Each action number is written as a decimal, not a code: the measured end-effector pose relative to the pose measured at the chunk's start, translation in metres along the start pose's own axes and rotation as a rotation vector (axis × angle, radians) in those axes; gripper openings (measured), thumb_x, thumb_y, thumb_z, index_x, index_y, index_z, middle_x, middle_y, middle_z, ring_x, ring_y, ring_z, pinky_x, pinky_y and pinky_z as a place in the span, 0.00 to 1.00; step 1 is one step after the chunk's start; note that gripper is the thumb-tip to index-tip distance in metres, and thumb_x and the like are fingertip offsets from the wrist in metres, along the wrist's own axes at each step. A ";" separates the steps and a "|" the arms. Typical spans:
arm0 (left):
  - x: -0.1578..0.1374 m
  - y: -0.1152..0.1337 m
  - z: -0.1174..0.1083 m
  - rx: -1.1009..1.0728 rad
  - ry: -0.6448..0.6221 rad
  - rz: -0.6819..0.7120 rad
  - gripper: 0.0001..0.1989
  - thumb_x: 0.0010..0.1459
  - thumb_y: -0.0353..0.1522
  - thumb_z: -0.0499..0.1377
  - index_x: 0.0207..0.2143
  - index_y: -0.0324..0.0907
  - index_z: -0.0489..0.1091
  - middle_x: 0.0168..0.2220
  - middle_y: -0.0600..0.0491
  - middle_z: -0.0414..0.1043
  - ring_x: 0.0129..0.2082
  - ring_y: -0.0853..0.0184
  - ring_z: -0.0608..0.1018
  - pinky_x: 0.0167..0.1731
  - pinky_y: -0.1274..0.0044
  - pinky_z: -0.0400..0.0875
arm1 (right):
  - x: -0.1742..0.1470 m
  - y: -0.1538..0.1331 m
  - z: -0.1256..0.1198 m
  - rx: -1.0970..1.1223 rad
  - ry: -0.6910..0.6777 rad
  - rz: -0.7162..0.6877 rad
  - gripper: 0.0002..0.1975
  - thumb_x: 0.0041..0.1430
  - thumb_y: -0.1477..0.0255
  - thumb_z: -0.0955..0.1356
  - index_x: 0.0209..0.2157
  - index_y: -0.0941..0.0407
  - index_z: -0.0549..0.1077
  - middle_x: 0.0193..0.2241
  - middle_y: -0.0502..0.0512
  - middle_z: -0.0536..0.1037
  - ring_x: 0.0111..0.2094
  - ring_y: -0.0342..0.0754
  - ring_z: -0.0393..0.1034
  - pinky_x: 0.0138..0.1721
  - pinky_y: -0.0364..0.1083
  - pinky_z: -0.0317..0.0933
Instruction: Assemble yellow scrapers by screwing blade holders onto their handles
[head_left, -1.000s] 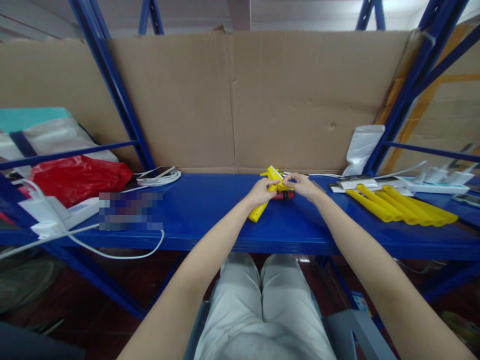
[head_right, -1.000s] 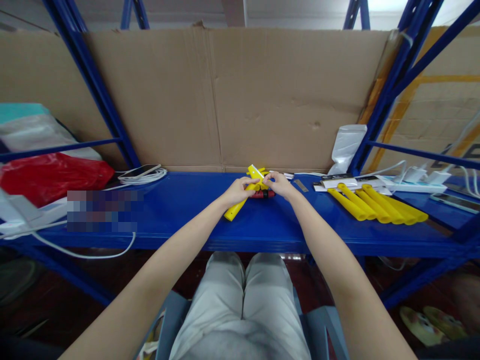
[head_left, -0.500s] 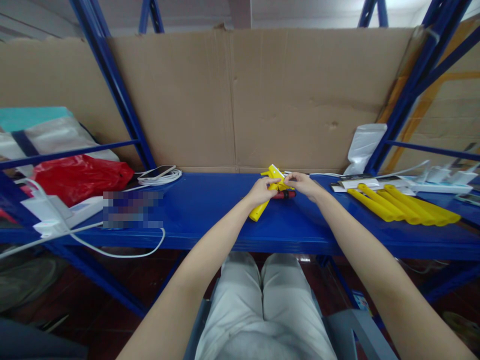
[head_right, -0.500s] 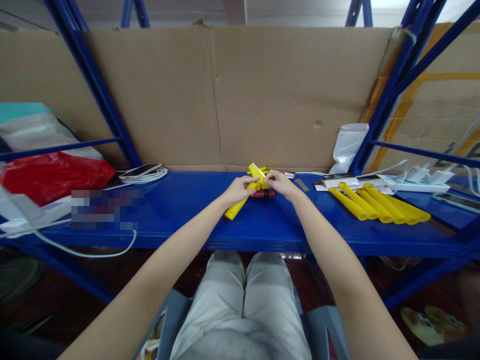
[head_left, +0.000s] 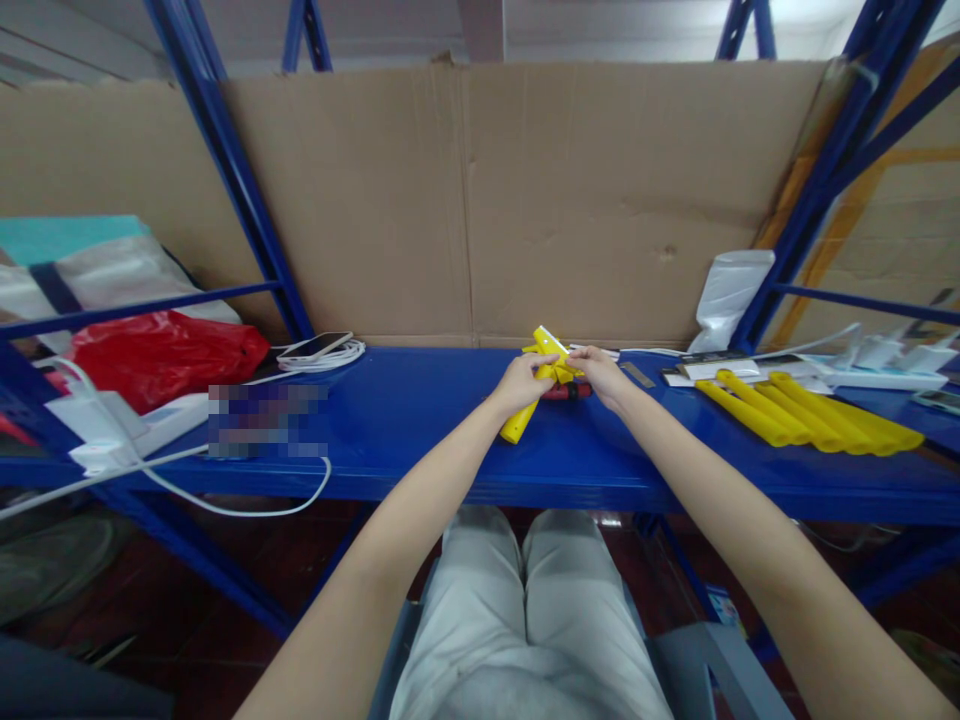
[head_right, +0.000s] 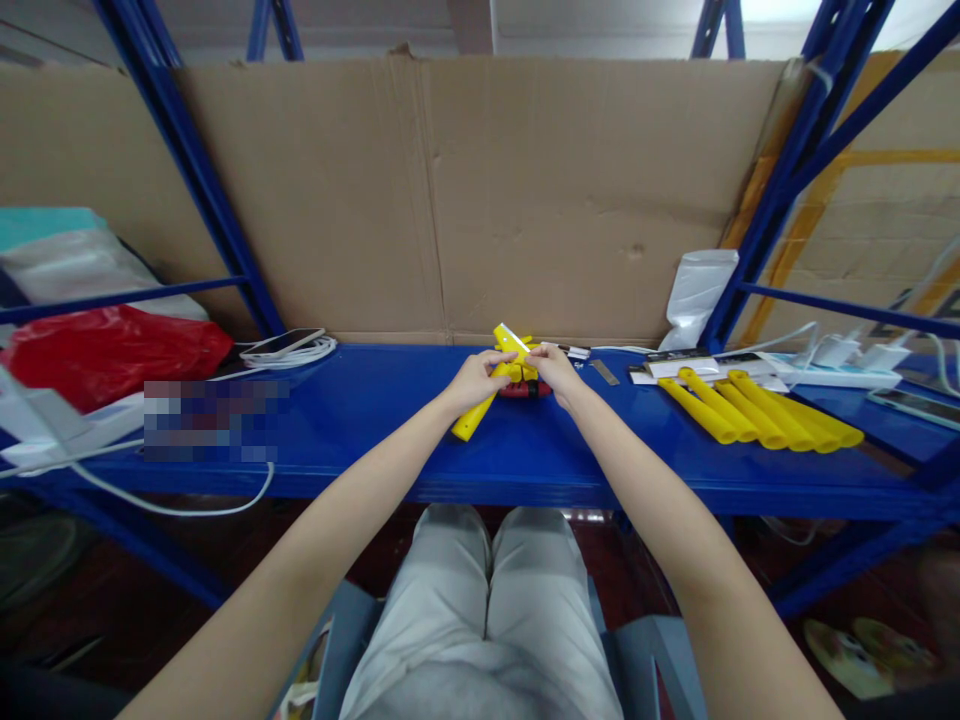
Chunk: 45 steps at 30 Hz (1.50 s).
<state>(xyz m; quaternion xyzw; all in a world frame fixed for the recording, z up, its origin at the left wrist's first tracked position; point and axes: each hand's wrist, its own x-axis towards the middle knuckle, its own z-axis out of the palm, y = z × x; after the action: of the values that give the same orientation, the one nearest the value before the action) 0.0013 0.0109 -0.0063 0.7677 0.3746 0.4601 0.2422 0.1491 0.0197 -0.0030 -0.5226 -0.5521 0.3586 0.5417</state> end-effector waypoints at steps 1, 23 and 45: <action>0.000 0.000 0.000 -0.006 0.002 0.002 0.22 0.43 0.19 0.59 0.44 0.36 0.75 0.43 0.46 0.74 0.44 0.63 0.74 0.49 0.74 0.64 | 0.000 -0.001 0.001 0.019 0.018 0.010 0.06 0.44 0.76 0.65 0.27 0.55 0.61 0.28 0.50 0.70 0.31 0.42 0.66 0.34 0.41 0.60; -0.016 0.023 -0.010 0.644 -0.187 -0.027 0.30 0.51 0.26 0.56 0.58 0.50 0.62 0.50 0.52 0.71 0.49 0.60 0.73 0.50 0.70 0.65 | -0.004 -0.004 -0.004 -0.431 0.023 -0.282 0.07 0.48 0.70 0.63 0.20 0.56 0.63 0.23 0.50 0.68 0.28 0.44 0.62 0.33 0.44 0.55; -0.013 0.005 -0.002 0.466 -0.089 0.156 0.27 0.52 0.23 0.53 0.55 0.45 0.65 0.51 0.48 0.63 0.50 0.63 0.69 0.51 0.70 0.65 | -0.001 -0.016 -0.066 -0.858 -0.234 -0.256 0.20 0.63 0.64 0.56 0.43 0.61 0.73 0.39 0.60 0.78 0.40 0.49 0.72 0.41 0.44 0.62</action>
<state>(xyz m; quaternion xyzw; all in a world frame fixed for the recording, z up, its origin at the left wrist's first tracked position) -0.0023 -0.0025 -0.0091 0.8489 0.3993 0.3440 0.0387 0.2106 0.0047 0.0230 -0.5832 -0.7681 0.0842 0.2505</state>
